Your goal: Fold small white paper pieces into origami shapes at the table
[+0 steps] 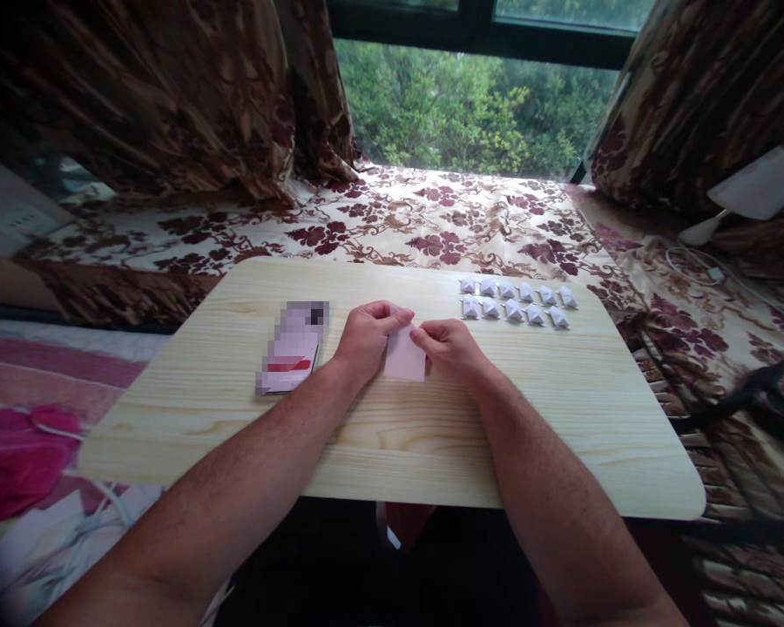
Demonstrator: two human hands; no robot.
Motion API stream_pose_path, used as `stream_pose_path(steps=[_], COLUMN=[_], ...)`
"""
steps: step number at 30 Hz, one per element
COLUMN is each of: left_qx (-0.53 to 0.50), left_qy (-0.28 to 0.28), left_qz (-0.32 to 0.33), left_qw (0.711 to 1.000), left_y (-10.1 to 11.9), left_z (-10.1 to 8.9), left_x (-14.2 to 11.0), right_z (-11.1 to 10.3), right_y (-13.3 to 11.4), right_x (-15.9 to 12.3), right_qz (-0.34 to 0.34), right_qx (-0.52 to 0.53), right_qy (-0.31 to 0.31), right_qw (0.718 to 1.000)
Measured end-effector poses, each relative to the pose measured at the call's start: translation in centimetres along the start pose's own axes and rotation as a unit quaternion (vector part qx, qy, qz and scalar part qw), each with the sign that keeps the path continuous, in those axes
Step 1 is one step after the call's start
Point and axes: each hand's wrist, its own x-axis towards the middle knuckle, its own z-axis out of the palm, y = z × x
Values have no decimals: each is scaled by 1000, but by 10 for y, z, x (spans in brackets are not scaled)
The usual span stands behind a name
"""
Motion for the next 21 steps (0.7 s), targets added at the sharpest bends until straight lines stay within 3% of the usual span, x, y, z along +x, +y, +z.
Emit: stream_pose_path(steps=[6, 14, 21], left_qx=[24, 58, 73], left_qy=[15, 23, 23], left_qz=[-15, 51, 61], left_qw=[999, 997, 995], left_y=[4, 3, 2], left_z=[0, -1, -1], left_x=[0, 3, 3], right_z=[-1, 1, 0], right_y=[0, 0, -2], right_x=[0, 0, 0], right_qz=[0, 8, 9], right_qx=[-8, 6, 3], right_qy=[-6, -7, -12], right_qw=[1000, 1000, 1000])
